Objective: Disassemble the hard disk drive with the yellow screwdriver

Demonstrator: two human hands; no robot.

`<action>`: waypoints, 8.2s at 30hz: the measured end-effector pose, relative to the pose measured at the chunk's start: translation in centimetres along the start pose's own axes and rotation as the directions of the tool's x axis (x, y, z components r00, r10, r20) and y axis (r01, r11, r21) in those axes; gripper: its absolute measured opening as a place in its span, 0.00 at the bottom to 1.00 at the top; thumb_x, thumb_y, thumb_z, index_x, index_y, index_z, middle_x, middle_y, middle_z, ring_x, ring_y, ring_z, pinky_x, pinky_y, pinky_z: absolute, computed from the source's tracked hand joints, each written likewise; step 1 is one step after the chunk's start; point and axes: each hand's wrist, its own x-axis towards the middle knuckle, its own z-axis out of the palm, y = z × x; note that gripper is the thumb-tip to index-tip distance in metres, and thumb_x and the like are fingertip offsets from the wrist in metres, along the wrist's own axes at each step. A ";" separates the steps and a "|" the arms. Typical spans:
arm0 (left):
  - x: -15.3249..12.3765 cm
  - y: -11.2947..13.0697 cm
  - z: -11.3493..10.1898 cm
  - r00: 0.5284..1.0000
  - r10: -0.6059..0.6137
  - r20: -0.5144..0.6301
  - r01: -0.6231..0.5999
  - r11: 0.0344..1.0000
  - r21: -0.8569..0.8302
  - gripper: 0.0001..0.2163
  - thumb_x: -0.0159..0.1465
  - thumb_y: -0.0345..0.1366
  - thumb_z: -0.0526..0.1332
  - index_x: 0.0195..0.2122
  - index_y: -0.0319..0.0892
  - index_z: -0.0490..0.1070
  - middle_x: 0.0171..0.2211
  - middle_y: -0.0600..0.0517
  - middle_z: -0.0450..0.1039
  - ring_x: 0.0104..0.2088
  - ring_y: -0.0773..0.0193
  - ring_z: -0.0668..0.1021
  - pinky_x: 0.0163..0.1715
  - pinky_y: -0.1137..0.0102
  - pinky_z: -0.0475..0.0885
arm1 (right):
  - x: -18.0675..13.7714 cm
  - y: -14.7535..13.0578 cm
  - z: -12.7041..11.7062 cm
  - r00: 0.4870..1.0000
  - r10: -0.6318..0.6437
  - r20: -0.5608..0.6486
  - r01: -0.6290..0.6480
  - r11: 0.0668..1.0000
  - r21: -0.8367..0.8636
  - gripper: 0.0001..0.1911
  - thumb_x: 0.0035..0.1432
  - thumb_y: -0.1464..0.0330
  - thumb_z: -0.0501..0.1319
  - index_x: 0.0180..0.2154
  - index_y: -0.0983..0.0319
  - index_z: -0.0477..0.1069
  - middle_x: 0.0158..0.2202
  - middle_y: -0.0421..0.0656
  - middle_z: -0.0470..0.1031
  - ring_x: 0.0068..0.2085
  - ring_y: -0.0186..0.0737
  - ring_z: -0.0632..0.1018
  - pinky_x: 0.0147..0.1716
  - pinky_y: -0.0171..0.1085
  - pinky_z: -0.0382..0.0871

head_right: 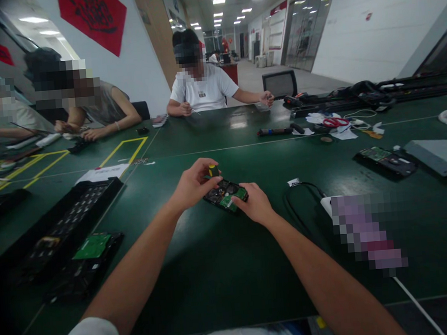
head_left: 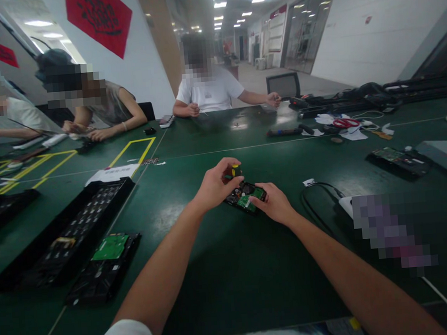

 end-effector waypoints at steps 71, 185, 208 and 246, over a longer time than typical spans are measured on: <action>0.2 2.0 -0.2 0.978 -0.198 0.072 0.207 0.965 -0.159 0.19 0.68 0.51 0.61 0.53 0.48 0.80 0.44 0.48 0.72 0.29 0.70 0.73 0.28 0.71 0.73 | 0.4 1.1 -1.6 0.985 0.156 -0.079 -0.164 0.980 -0.113 0.15 0.62 0.55 0.65 0.40 0.60 0.76 0.39 0.45 0.79 0.41 0.44 0.78 0.41 0.41 0.70; 0.3 3.3 0.1 0.992 -0.114 0.048 0.120 0.984 -0.134 0.14 0.69 0.42 0.59 0.45 0.41 0.81 0.46 0.45 0.73 0.40 0.63 0.77 0.32 0.72 0.81 | 0.2 0.4 -1.7 0.987 0.148 0.069 -0.146 0.989 -0.039 0.13 0.67 0.59 0.60 0.48 0.58 0.72 0.32 0.39 0.78 0.30 0.39 0.76 0.30 0.37 0.62; 0.4 3.7 0.3 0.950 -0.275 0.151 0.313 0.819 -0.481 0.08 0.66 0.37 0.59 0.40 0.40 0.74 0.38 0.47 0.75 0.42 0.62 0.78 0.34 0.70 0.79 | 0.2 0.6 -1.6 0.985 0.159 0.073 -0.157 0.987 -0.033 0.13 0.67 0.58 0.60 0.48 0.58 0.72 0.33 0.41 0.79 0.31 0.39 0.77 0.29 0.36 0.63; 0.4 3.9 0.1 0.933 -0.307 0.188 0.359 0.794 -0.490 0.10 0.63 0.40 0.64 0.38 0.38 0.78 0.39 0.46 0.75 0.37 0.63 0.76 0.27 0.73 0.75 | 0.2 0.5 -1.7 0.987 0.137 0.078 -0.132 0.989 -0.070 0.14 0.68 0.60 0.60 0.49 0.60 0.72 0.34 0.41 0.79 0.32 0.39 0.77 0.31 0.36 0.63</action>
